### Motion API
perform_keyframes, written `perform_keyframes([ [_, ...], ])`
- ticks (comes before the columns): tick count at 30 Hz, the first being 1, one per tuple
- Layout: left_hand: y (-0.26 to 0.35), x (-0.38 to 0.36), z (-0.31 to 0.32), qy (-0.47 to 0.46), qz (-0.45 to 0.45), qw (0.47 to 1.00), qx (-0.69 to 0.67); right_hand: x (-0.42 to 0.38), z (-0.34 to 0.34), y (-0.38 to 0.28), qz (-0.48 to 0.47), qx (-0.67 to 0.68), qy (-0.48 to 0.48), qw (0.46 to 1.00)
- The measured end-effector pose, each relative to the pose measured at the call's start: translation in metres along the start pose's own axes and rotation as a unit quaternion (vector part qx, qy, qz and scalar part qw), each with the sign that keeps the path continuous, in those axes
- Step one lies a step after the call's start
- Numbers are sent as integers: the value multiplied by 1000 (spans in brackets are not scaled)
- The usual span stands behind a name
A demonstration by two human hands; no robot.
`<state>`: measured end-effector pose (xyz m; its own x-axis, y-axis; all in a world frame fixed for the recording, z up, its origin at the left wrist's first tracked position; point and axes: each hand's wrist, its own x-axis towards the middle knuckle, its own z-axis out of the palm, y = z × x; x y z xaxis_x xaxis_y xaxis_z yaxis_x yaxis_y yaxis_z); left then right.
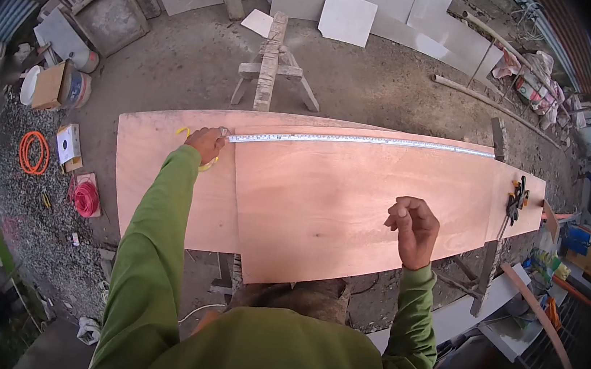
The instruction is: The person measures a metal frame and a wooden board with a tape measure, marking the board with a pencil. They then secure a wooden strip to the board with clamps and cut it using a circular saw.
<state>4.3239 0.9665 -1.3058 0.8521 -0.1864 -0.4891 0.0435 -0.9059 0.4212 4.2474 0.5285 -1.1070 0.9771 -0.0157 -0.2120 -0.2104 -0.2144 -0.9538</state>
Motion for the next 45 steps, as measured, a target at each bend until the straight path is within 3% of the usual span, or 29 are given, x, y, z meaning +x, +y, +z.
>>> perform_keyframes([
  [3,6,5,-4,-10,-25,1000,-12,13,-2,-111,-240,-48,-12,969],
  [5,8,10,-1,-23,-70,997,12,9,-1,-167,-406,118,-101,901],
  [7,19,11,-5,-33,-90,995,30,-9,-8,-217,-465,203,-159,847],
  [10,22,14,-5,-43,-120,990,53,-24,-21,-257,-522,98,-308,790],
  [13,19,15,-2,-32,-107,993,24,-20,13,-267,-593,54,-286,751],
  [16,15,17,3,-18,-113,993,6,-11,38,-262,-602,70,-268,749],
  [20,10,15,5,6,-86,995,-39,5,55,-200,-584,-110,-220,773],
  [24,4,19,11,4,-68,996,-52,53,70,-86,-354,-152,-150,911],
  [25,5,19,12,0,-61,997,-56,64,72,-62,-227,0,-144,963],
  [26,7,17,10,6,-68,996,-54,76,74,-38,-92,154,-129,975],
  [28,7,17,9,9,-70,996,-54,94,68,16,69,397,-141,904],
  [31,2,21,11,1,-66,996,-64,105,70,72,89,357,-117,922],
  [34,-3,27,10,-16,-65,996,-66,110,81,103,143,266,-24,953],
  [38,-7,32,11,-49,-70,994,-67,128,71,139,138,162,41,976],
  [40,-11,34,14,-52,-67,994,-69,134,81,134,81,107,83,988],
  [42,-11,35,14,-53,-60,994,-73,143,86,135,96,117,70,986],
  [44,-10,33,13,-49,-56,994,-79,160,87,157,-22,26,-30,999],
  [45,-10,33,13,-44,-55,994,-87,165,88,159,1,27,-43,999],
])
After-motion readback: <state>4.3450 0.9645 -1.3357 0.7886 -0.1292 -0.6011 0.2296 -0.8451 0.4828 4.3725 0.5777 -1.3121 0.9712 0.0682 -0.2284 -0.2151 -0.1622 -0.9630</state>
